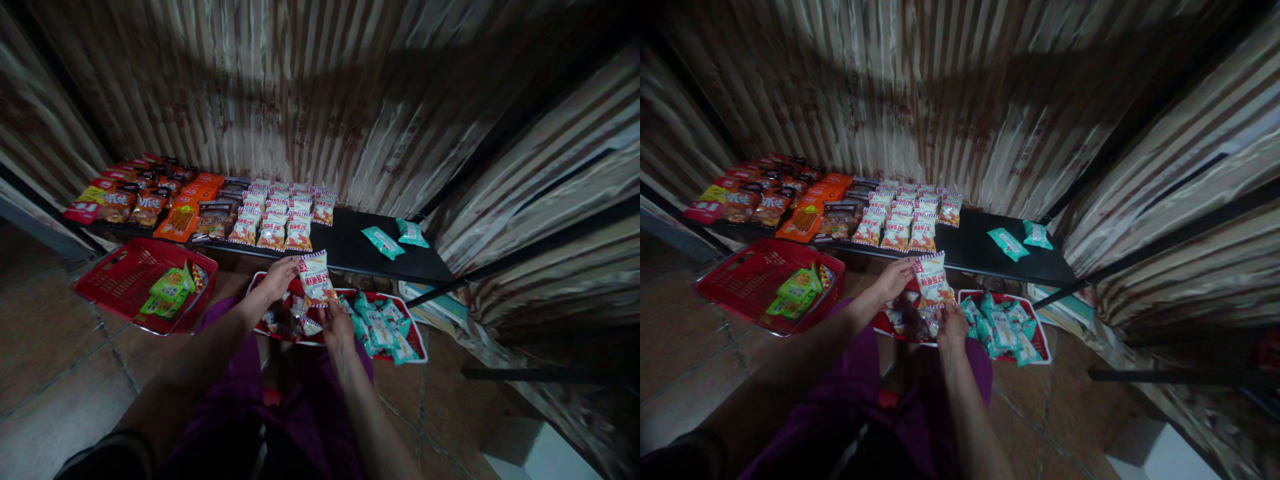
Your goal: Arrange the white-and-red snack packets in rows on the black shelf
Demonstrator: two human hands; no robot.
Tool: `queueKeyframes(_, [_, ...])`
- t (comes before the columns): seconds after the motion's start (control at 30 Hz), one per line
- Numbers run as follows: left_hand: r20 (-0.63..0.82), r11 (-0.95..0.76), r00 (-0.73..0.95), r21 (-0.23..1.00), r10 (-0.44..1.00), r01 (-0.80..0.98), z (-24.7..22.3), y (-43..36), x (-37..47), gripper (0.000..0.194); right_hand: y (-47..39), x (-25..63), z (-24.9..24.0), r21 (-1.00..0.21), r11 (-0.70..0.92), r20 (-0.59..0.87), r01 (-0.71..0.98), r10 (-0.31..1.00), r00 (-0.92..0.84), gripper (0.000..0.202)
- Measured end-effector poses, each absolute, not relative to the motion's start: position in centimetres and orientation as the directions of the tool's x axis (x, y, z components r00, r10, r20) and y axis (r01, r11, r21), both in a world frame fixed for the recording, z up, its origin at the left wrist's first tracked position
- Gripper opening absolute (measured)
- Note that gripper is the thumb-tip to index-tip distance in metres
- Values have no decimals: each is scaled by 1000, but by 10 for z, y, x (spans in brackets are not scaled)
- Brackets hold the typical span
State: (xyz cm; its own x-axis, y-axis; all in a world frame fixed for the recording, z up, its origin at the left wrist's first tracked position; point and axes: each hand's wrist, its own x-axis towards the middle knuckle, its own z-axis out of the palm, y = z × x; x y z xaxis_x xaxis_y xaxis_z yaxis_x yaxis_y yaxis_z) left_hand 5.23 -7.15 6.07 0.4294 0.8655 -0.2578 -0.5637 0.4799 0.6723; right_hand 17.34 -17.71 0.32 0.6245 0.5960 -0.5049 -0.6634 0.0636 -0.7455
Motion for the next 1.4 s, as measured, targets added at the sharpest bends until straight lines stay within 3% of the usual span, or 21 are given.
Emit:
queueKeyframes(0.13, [-297,464,370,703,880,-539,59,-71,56,14,-180,162,0,-740,90,-495,-666,598,631,12])
queueKeyframes(0.3, [-332,432,291,793,897,-430,64,-65,52,15,-185,167,5,-791,0,-464,-612,652,600,20])
queueKeyframes(0.4, [-296,378,264,853,918,-359,69,-65,50,17,-177,179,25,-868,54,-333,-494,674,659,31])
queueKeyframes(0.5, [-261,352,302,885,917,-306,74,-66,53,15,-160,186,48,-909,89,-194,-407,774,603,38])
queueKeyframes(0.63, [-201,310,364,911,909,-271,80,-66,57,15,-142,188,66,-885,11,-243,-465,842,481,31])
queueKeyframes(0.73, [-158,294,416,911,896,-288,79,-65,52,27,-139,187,68,-844,34,-306,-535,789,533,25])
queueKeyframes(1.0, [-208,378,476,877,855,-296,49,-88,42,56,-134,179,69,-789,113,-385,-604,674,630,14])
queueKeyframes(1.2, [-130,326,495,884,859,-335,57,-85,48,41,-137,175,63,-806,78,-378,-587,695,611,19])
queueKeyframes(1.4, [-107,269,425,900,899,-342,58,-81,47,29,-140,177,62,-805,40,-327,-592,803,499,24])
